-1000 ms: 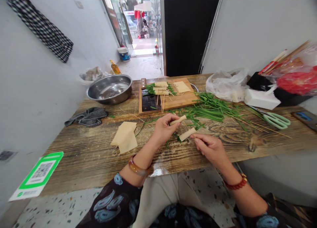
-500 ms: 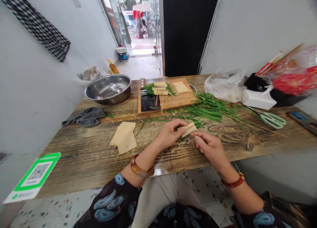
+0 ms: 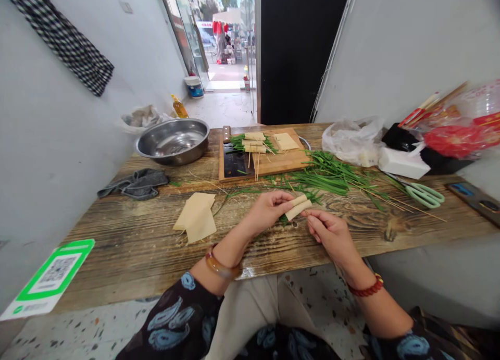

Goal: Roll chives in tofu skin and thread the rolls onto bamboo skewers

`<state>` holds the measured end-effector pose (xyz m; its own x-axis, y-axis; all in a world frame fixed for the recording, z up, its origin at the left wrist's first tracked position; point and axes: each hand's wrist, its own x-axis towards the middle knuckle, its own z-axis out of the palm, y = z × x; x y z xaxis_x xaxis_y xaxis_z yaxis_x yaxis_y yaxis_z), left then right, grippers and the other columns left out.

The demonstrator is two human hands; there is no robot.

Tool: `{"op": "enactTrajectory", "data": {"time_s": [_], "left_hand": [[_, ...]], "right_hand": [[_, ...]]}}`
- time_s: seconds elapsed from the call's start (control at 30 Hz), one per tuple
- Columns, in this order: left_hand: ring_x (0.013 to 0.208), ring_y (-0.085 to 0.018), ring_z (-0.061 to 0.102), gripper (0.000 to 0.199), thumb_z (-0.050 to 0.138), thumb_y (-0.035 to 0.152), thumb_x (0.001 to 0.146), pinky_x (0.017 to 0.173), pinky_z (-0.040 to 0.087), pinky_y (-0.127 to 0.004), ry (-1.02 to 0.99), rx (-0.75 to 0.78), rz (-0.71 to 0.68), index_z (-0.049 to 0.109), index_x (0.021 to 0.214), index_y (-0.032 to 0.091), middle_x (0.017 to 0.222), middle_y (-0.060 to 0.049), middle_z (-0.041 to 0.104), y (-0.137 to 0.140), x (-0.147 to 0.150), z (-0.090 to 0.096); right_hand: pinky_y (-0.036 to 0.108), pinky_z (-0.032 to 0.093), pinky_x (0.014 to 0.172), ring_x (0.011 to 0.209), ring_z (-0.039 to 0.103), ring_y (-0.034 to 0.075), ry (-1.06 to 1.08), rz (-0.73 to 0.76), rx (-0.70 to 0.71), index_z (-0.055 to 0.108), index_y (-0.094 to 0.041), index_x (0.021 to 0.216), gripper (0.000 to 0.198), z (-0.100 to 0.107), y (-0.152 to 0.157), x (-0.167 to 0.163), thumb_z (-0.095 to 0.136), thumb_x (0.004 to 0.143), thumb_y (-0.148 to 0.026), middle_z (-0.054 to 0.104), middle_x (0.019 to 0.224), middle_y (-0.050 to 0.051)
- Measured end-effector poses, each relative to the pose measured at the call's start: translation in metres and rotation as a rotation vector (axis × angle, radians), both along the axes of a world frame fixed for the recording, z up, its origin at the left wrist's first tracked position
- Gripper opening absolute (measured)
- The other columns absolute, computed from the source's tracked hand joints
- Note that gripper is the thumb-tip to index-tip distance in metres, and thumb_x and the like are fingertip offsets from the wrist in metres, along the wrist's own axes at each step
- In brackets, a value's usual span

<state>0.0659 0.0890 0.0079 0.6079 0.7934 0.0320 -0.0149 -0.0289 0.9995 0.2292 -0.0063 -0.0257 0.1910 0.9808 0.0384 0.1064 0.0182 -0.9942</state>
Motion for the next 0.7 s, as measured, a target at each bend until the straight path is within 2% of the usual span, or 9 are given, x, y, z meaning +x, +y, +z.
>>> {"op": "enactTrajectory", "data": {"time_s": [0.1,0.23,0.3,0.37,0.47,0.57,0.63,0.7], "left_hand": [[0.058,-0.010,0.057,0.026,0.068,0.038,0.074,0.055,0.045,-0.021,-0.006,0.046,-0.007,0.066,0.084,0.014,0.070,-0.001,0.066,0.000,0.001,-0.001],[0.059,-0.012,0.060,0.031,0.067,0.040,0.076,0.058,0.049,-0.024,-0.046,-0.103,-0.051,0.065,0.090,0.013,0.071,-0.002,0.066,-0.002,0.000,0.003],[0.064,-0.013,0.062,0.034,0.065,0.042,0.077,0.060,0.051,-0.025,-0.072,-0.186,-0.065,0.065,0.096,0.013,0.077,-0.005,0.068,-0.003,-0.001,0.005],[0.067,-0.013,0.063,0.037,0.067,0.040,0.075,0.061,0.052,-0.026,-0.070,-0.207,-0.067,0.064,0.100,0.013,0.085,-0.006,0.068,-0.002,-0.002,0.005],[0.061,-0.011,0.060,0.038,0.071,0.033,0.070,0.058,0.050,-0.024,0.030,-0.084,-0.012,0.063,0.101,0.013,0.086,-0.005,0.068,0.003,-0.003,0.000],[0.053,-0.010,0.057,0.033,0.064,0.032,0.075,0.053,0.048,-0.023,0.180,0.108,0.072,0.064,0.102,0.013,0.078,-0.002,0.067,0.013,-0.004,-0.009],[0.058,-0.013,0.059,0.030,0.060,0.030,0.077,0.057,0.049,-0.026,0.260,0.279,0.135,0.065,0.102,0.015,0.080,-0.003,0.068,0.018,-0.004,-0.014],[0.073,-0.017,0.063,0.026,0.060,0.027,0.077,0.070,0.051,-0.030,0.327,0.456,0.211,0.066,0.100,0.016,0.088,-0.005,0.069,0.022,-0.005,-0.018]], "right_hand": [[0.019,0.032,0.041,0.043,0.040,0.006,0.001,0.000,-0.003,0.067,-0.014,0.100,0.032,-0.001,0.001,0.000,0.055,0.084,-0.039,0.051,0.056,-0.005],[0.020,0.031,0.042,0.043,0.039,0.007,-0.017,-0.005,0.008,0.067,-0.014,0.099,0.031,-0.002,0.002,-0.001,0.053,0.085,-0.038,0.050,0.056,-0.005],[0.020,0.032,0.042,0.044,0.039,0.007,-0.034,-0.018,0.013,0.067,-0.014,0.101,0.032,-0.003,0.003,-0.002,0.052,0.086,-0.038,0.051,0.057,-0.004],[0.020,0.033,0.043,0.044,0.041,0.007,-0.089,-0.044,0.016,0.066,-0.015,0.103,0.032,-0.003,0.006,-0.003,0.051,0.087,-0.038,0.052,0.058,-0.004],[0.022,0.038,0.048,0.049,0.048,0.010,-0.272,-0.073,0.060,0.068,-0.015,0.100,0.030,0.000,0.014,-0.003,0.048,0.088,-0.034,0.057,0.060,-0.002],[0.027,0.046,0.065,0.069,0.060,0.015,-0.540,-0.032,0.184,0.070,-0.018,0.095,0.024,0.006,0.027,0.000,0.048,0.088,-0.026,0.067,0.074,0.004],[0.029,0.046,0.075,0.081,0.061,0.017,-0.701,-0.003,0.247,0.070,-0.019,0.094,0.022,0.009,0.036,0.003,0.048,0.089,-0.021,0.069,0.085,0.006],[0.029,0.045,0.077,0.083,0.060,0.018,-0.820,0.010,0.261,0.069,-0.019,0.093,0.022,0.011,0.044,0.005,0.048,0.089,-0.018,0.068,0.086,0.007]]}}
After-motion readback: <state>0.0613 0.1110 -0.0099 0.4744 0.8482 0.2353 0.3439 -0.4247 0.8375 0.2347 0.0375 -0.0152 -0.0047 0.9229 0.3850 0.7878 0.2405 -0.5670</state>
